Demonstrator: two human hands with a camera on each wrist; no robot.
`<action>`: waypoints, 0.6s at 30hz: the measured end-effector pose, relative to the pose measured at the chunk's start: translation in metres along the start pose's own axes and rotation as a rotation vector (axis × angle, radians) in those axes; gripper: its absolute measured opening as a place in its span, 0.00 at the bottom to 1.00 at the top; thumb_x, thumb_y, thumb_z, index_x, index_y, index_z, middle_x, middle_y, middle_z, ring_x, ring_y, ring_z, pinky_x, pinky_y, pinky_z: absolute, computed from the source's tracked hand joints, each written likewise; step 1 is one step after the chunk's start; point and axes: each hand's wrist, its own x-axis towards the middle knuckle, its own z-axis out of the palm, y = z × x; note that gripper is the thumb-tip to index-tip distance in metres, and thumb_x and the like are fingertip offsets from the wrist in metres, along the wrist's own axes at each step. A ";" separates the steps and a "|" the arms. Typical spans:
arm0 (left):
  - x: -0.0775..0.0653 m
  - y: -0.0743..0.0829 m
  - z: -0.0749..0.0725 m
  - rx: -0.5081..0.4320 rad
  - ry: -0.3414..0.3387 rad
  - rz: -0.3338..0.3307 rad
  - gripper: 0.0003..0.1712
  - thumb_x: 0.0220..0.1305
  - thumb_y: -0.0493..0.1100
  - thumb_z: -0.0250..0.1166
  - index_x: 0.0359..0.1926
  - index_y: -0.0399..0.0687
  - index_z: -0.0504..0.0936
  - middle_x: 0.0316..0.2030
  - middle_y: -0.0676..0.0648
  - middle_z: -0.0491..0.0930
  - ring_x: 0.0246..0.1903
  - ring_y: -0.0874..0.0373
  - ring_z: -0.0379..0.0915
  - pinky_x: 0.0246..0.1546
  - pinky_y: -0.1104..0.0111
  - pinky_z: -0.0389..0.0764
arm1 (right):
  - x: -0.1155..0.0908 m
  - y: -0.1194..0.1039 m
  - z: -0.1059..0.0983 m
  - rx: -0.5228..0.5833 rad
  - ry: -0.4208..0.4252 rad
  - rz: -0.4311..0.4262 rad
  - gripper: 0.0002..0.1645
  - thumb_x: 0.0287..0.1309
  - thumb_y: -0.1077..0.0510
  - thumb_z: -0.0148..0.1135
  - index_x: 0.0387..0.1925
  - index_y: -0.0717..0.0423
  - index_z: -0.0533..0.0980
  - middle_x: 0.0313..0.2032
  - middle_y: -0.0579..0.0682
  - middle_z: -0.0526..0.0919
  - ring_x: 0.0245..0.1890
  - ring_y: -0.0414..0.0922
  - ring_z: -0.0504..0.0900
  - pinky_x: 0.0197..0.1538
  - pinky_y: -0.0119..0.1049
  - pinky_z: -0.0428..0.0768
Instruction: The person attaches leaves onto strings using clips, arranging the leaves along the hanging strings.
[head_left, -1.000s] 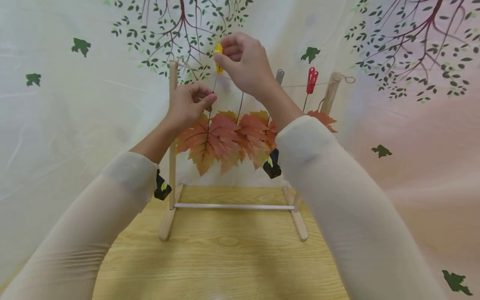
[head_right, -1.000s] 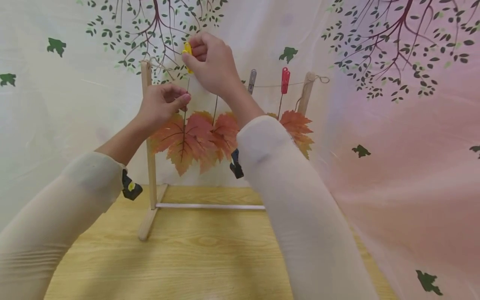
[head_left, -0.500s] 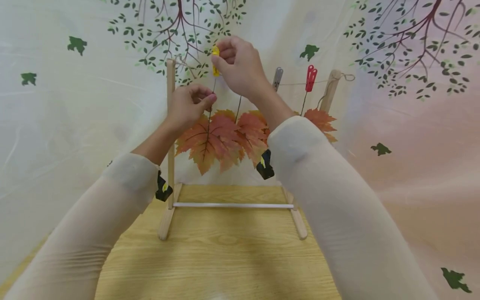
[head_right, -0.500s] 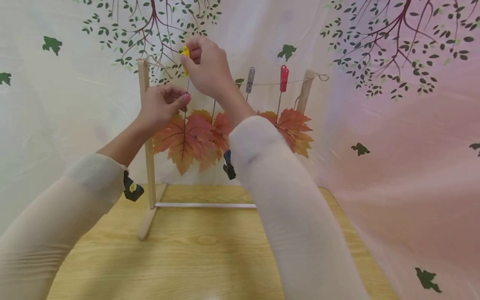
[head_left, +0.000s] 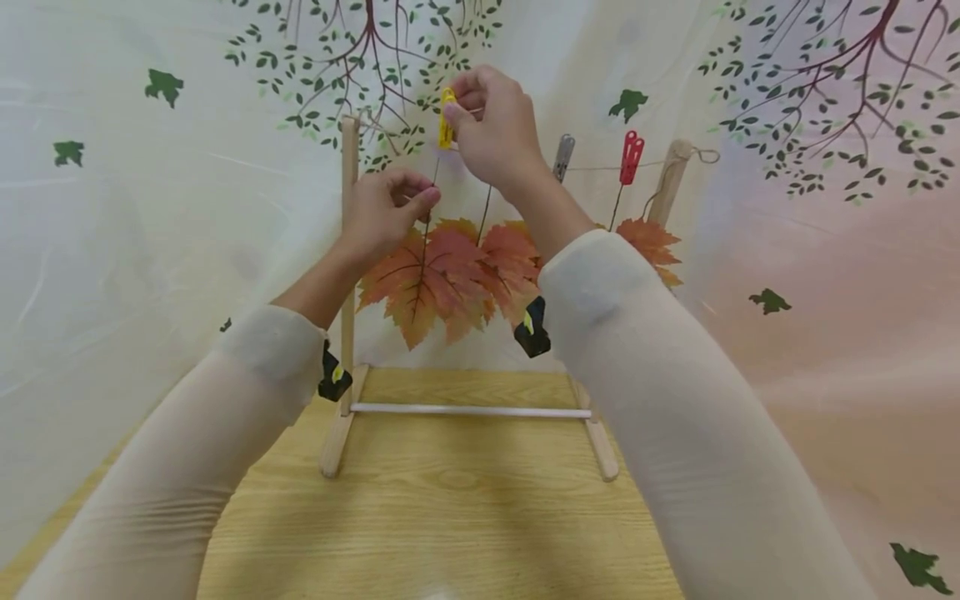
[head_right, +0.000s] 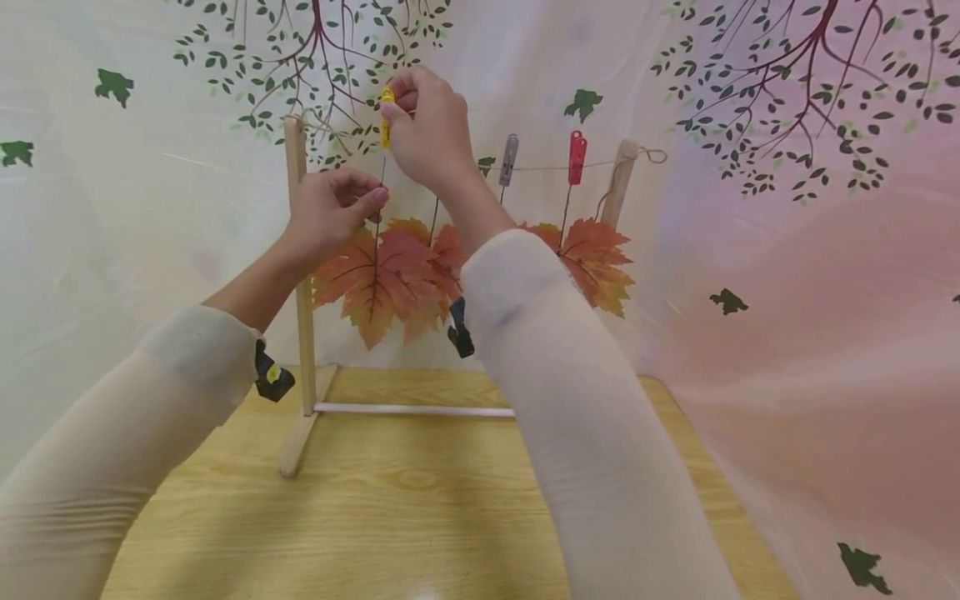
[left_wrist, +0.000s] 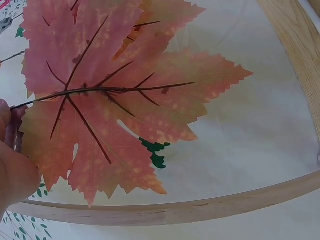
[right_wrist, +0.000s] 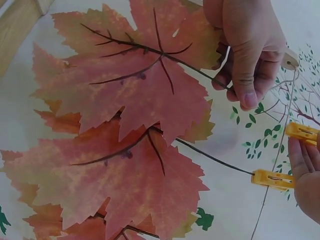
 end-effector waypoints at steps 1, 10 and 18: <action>0.000 0.000 0.000 0.000 0.001 -0.002 0.15 0.73 0.49 0.64 0.50 0.43 0.85 0.43 0.40 0.86 0.38 0.53 0.83 0.34 0.69 0.77 | 0.000 0.000 0.000 -0.002 -0.001 0.003 0.17 0.75 0.56 0.56 0.61 0.53 0.74 0.55 0.48 0.80 0.53 0.42 0.79 0.52 0.28 0.79; 0.002 0.002 0.000 -0.019 0.015 0.024 0.14 0.73 0.49 0.64 0.49 0.44 0.86 0.40 0.43 0.86 0.40 0.47 0.83 0.31 0.69 0.76 | 0.000 -0.003 0.003 -0.014 -0.020 0.034 0.15 0.75 0.57 0.55 0.59 0.53 0.75 0.54 0.49 0.80 0.52 0.42 0.78 0.50 0.28 0.79; 0.004 0.004 0.000 -0.030 0.034 0.040 0.15 0.73 0.50 0.64 0.49 0.44 0.86 0.39 0.47 0.87 0.35 0.56 0.83 0.30 0.69 0.77 | -0.001 -0.003 0.003 0.008 -0.030 0.052 0.16 0.75 0.57 0.55 0.60 0.54 0.75 0.53 0.49 0.81 0.51 0.42 0.80 0.50 0.29 0.80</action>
